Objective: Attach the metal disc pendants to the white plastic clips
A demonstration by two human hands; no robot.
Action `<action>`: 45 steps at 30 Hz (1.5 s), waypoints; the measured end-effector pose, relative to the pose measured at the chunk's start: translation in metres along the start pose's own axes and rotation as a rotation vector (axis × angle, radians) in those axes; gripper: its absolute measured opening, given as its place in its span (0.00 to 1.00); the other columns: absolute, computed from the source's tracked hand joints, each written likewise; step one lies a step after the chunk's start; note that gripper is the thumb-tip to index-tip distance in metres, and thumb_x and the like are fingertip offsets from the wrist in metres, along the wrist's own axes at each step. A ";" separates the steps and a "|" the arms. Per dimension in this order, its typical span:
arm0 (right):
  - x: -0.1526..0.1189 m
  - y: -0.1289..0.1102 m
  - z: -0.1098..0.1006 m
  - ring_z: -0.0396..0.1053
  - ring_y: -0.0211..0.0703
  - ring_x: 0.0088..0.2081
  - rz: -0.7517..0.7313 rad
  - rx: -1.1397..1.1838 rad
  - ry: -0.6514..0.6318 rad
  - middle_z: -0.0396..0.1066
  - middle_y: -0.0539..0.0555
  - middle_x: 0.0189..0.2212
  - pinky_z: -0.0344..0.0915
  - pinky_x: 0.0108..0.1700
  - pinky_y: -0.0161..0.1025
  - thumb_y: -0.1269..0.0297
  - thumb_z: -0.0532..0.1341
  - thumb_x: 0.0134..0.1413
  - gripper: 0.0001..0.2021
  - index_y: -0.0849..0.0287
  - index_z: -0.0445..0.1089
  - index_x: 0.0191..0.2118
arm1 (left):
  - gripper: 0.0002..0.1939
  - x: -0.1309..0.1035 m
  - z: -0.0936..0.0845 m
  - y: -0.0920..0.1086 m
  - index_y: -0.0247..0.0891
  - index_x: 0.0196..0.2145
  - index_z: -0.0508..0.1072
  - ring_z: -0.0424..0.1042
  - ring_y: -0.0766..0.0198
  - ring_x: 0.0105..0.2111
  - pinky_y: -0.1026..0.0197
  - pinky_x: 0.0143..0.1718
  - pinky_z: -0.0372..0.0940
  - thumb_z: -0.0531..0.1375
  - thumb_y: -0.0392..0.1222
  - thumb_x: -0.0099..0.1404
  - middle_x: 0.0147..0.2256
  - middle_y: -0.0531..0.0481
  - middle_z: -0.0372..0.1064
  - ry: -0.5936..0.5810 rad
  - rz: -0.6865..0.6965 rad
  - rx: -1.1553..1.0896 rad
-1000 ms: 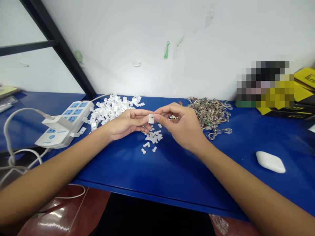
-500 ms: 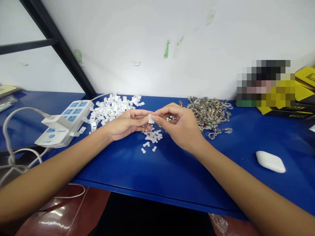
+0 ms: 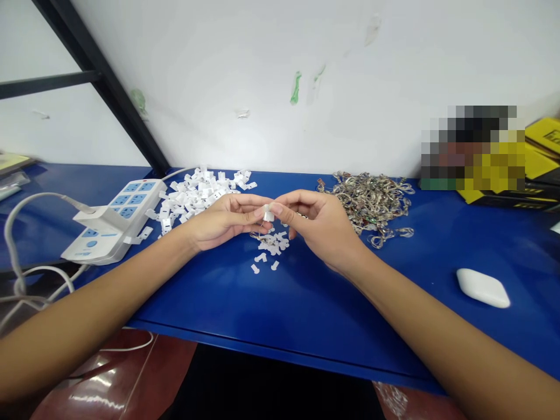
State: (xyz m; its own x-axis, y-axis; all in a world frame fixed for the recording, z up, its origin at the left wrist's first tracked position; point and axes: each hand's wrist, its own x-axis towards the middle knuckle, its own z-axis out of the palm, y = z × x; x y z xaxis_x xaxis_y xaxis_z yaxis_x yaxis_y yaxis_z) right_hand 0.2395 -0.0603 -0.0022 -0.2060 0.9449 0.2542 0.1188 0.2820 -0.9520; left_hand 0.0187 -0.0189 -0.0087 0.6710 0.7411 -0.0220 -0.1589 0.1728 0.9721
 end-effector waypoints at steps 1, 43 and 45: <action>0.000 0.000 0.000 0.67 0.35 0.24 -0.002 -0.009 0.003 0.77 0.51 0.32 0.68 0.28 0.38 0.49 0.72 0.54 0.14 0.55 0.80 0.37 | 0.17 0.000 0.000 0.000 0.38 0.52 0.81 0.80 0.61 0.43 0.54 0.52 0.72 0.70 0.39 0.66 0.43 0.42 0.81 0.003 -0.004 -0.011; -0.008 -0.001 0.004 0.73 0.47 0.39 -0.594 -0.626 0.102 0.75 0.56 0.45 0.75 0.35 0.47 0.68 0.62 0.62 0.18 0.44 0.76 0.56 | 0.11 0.001 0.002 -0.003 0.37 0.46 0.82 0.81 0.59 0.42 0.56 0.47 0.75 0.70 0.38 0.66 0.42 0.42 0.81 0.015 -0.014 -0.170; -0.008 0.000 0.004 0.73 0.49 0.43 -0.582 -0.620 0.068 0.73 0.58 0.50 0.77 0.38 0.48 0.68 0.63 0.62 0.22 0.46 0.73 0.60 | 0.12 0.001 0.001 -0.002 0.37 0.47 0.81 0.81 0.59 0.42 0.56 0.47 0.75 0.70 0.39 0.66 0.44 0.42 0.81 0.021 -0.002 -0.122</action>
State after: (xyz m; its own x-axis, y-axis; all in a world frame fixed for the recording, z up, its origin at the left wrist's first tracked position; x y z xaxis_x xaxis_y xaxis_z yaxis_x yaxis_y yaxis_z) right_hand 0.2374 -0.0685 -0.0052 -0.3424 0.6239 0.7025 0.5270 0.7465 -0.4062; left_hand 0.0202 -0.0191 -0.0102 0.6561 0.7541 -0.0302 -0.2452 0.2508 0.9365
